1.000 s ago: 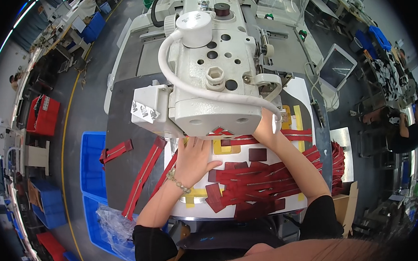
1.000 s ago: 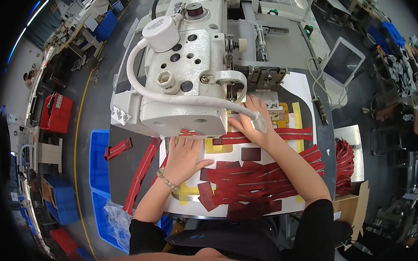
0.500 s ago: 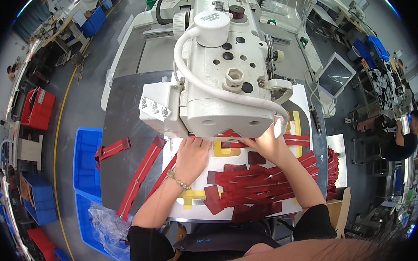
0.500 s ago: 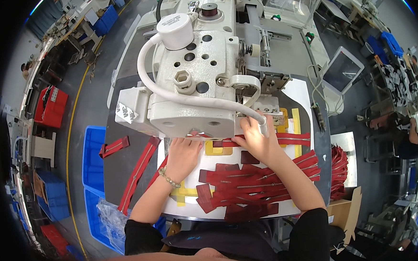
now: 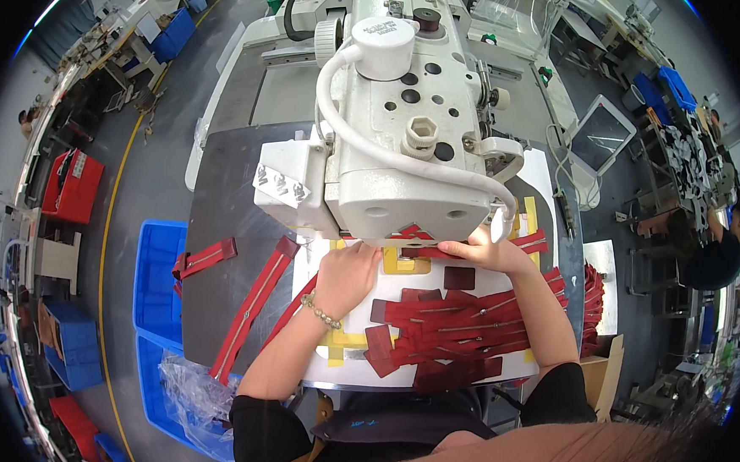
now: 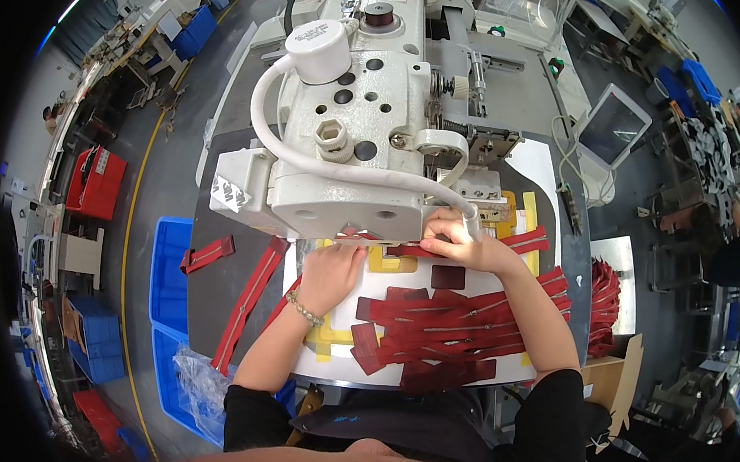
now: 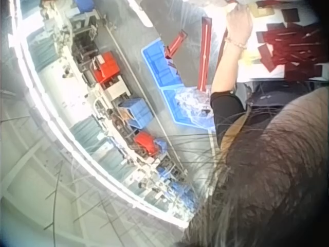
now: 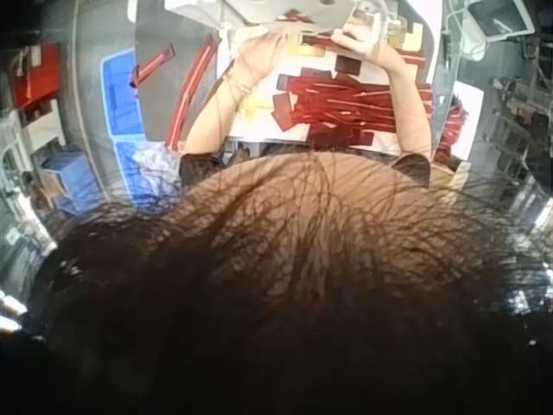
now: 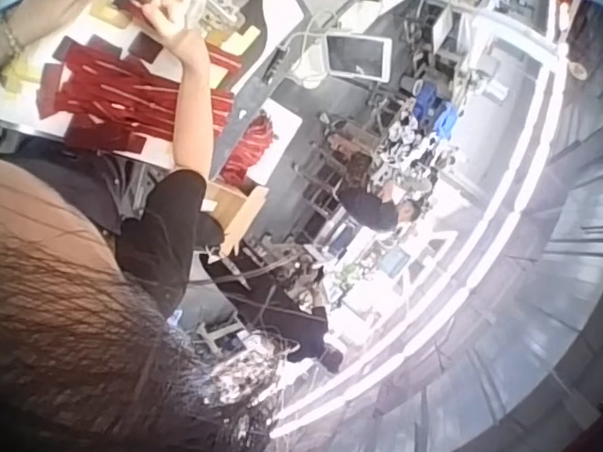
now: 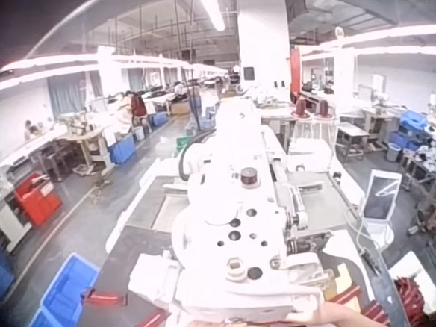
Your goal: Sewing small leather pieces onto red fabric/zipper straps using an industrial sewing machine.
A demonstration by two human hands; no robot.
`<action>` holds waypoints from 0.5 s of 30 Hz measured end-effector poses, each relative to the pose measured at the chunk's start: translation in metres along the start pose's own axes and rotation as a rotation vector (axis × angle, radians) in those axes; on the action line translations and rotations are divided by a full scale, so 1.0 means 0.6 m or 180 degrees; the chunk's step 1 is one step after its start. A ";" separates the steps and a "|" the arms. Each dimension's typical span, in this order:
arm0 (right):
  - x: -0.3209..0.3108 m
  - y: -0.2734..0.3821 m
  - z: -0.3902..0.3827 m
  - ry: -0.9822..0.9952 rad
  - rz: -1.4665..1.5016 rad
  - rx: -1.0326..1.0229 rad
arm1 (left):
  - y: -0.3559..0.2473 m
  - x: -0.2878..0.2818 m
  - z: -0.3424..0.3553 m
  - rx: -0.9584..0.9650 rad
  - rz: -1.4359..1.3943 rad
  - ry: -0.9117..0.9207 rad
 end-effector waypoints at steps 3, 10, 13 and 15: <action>0.002 -0.006 0.002 0.0052 -0.0202 0.0091 | 0.002 0.003 -0.001 0.0003 0.0047 -0.0020; 0.002 0.009 0.014 0.0196 -0.0137 0.0151 | -0.004 -0.004 0.001 -0.0040 0.0071 0.0063; 0.020 0.033 0.027 -0.0066 -0.0019 -0.0101 | -0.003 -0.003 0.001 -0.0015 0.0148 0.0124; 0.039 0.025 0.034 0.0044 -0.0608 0.0139 | -0.009 -0.008 0.002 0.0050 0.0091 0.0042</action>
Point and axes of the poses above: each hand's wrist, its own z-axis towards the middle knuckle, its own x-axis out of the palm, y = z × x, the point moved 2 cm from there along z, towards the middle knuckle, and after that the axes turned 2 degrees about -z, right-handed, at the moved point
